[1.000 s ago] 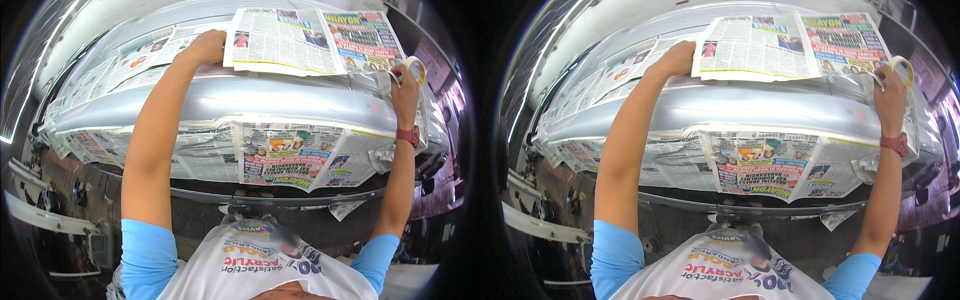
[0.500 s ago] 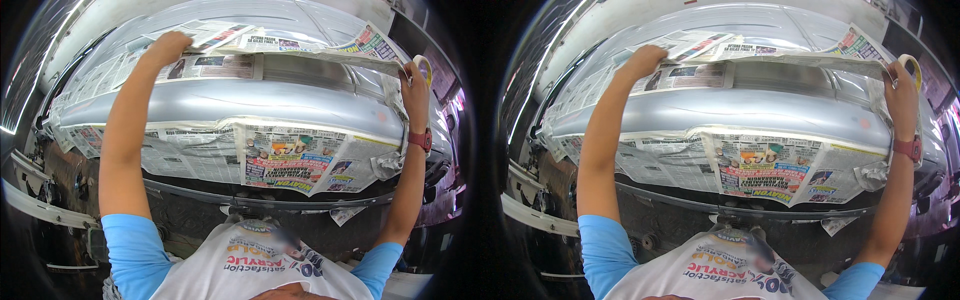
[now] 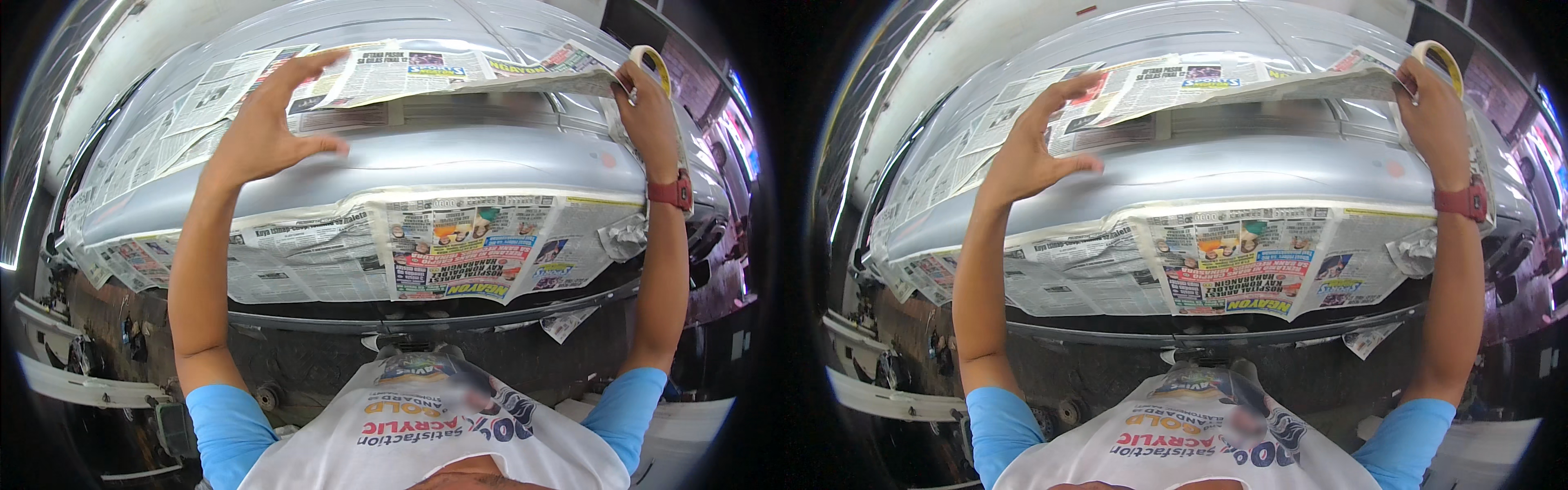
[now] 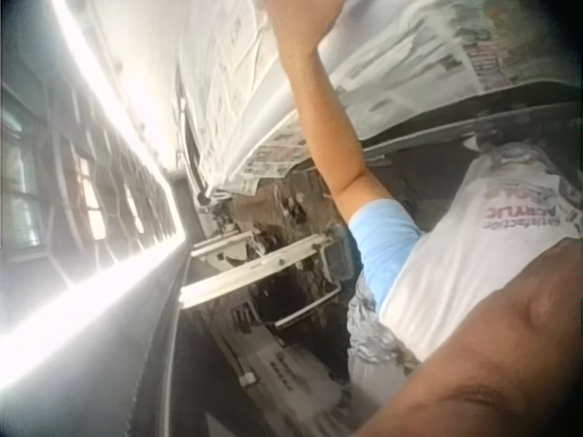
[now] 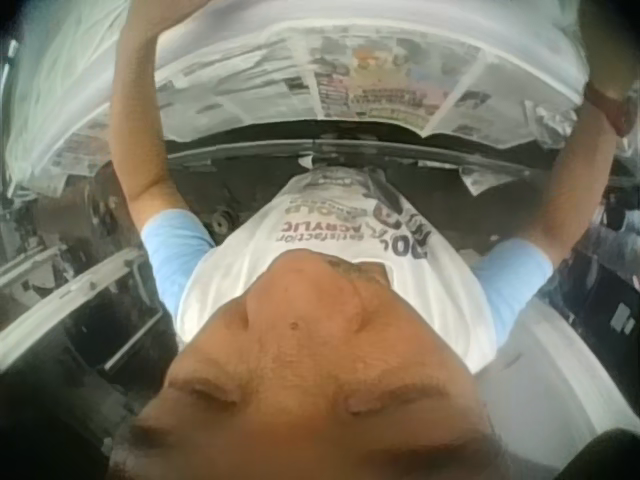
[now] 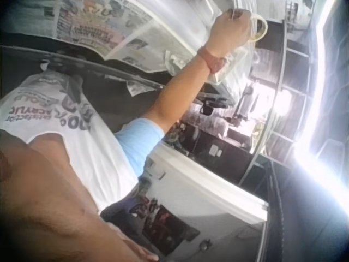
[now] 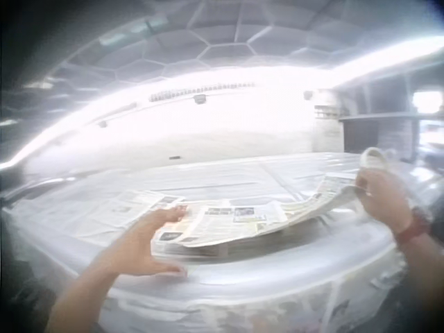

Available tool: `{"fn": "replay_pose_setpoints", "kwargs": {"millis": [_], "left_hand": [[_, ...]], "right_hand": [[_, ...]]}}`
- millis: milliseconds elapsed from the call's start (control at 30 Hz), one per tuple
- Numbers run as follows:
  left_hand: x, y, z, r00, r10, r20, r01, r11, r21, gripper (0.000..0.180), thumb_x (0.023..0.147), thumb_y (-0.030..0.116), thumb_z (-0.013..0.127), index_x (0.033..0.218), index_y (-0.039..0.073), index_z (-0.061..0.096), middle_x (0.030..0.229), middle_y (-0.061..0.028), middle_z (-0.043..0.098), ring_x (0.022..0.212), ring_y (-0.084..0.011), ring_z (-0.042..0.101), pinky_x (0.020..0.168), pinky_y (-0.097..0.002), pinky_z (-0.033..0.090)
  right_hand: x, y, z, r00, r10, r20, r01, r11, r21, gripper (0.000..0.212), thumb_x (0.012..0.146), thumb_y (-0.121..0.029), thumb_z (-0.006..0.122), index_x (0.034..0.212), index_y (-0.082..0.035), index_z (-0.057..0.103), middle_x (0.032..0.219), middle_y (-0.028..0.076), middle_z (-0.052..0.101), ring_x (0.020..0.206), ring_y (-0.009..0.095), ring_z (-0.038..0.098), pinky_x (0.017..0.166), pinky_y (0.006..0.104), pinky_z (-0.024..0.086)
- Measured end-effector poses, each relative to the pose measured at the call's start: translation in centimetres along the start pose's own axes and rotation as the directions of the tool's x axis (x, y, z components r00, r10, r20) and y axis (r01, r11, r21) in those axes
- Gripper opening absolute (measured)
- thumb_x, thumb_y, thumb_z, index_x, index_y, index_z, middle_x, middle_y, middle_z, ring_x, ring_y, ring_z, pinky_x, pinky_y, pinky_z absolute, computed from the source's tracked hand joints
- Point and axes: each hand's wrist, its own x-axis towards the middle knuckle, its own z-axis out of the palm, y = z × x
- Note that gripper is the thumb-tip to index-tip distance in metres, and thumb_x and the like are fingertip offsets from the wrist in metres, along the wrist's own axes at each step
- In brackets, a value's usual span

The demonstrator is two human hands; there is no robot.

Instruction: The person tapes sheets of newspaper onto the hood of a silver car using masking tape. They smooth the paper and apply tape along the edges to secure the coverage.

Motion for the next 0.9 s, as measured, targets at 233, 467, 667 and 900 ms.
{"fn": "replay_pose_setpoints", "kwargs": {"millis": [233, 467, 667, 900], "left_hand": [[8.3, -3.7, 0.2, 0.945, 0.107, -0.31, 0.015, 0.929, 0.369, 0.01, 0.098, 0.019, 0.082, 0.107, 0.018, 0.084, 0.102, -0.0033, 0.083, 0.091, -0.0264, 0.079, 0.079, -0.0397, 0.06], [8.0, 1.6, -4.4, 0.619, 0.642, -0.453, -0.047, 0.605, 0.795, 0.019, 0.092, 0.004, 0.087, 0.107, 0.016, 0.086, 0.106, -0.002, 0.086, 0.094, -0.0208, 0.081, 0.086, -0.0341, 0.062], [1.0, 2.1, 0.5, 0.944, 0.288, -0.16, -0.16, 0.824, 0.543, 0.023, 0.09, -0.003, 0.084, 0.104, 0.015, 0.087, 0.103, -0.0032, 0.086, 0.089, -0.0225, 0.081, 0.078, -0.0336, 0.061], [1.5, 0.7, 5.8, 0.998, -0.038, 0.042, 0.027, 0.972, 0.232, 0.015, 0.09, 0.017, 0.087, 0.105, 0.015, 0.086, 0.094, -0.0073, 0.083, 0.077, -0.0289, 0.078, 0.069, -0.039, 0.059]], "right_hand": [[2.4, 5.3, 1.3, 0.976, -0.187, -0.111, 0.15, 0.948, -0.279, 0.021, 0.1, -0.019, 0.076, 0.117, -0.008, 0.072, 0.097, 0.017, 0.075, 0.101, 0.042, 0.074, 0.089, 0.0519, 0.054], [1.3, 1.2, -4.8, 0.945, 0.11, -0.307, -0.221, 0.907, -0.358, 0.024, 0.093, -0.019, 0.084, 0.112, -0.006, 0.077, 0.11, 0.015, 0.079, 0.112, 0.035, 0.073, 0.102, 0.0464, 0.054], [-5.3, 4.3, -3.5, 0.954, -0.204, -0.22, 0.095, 0.902, -0.421, 0.024, 0.093, -0.011, 0.079, 0.116, -0.015, 0.078, 0.107, 0.008, 0.074, 0.099, 0.036, 0.071, 0.095, 0.0503, 0.052], [-6.4, 8.2, 2.9, 0.994, 0.043, 0.102, 0.0, 0.923, -0.385, 0.03, 0.088, 0.0, 0.073, 0.114, -0.016, 0.077, 0.114, 0.006, 0.076, 0.098, 0.035, 0.076, 0.085, 0.0498, 0.06]]}}
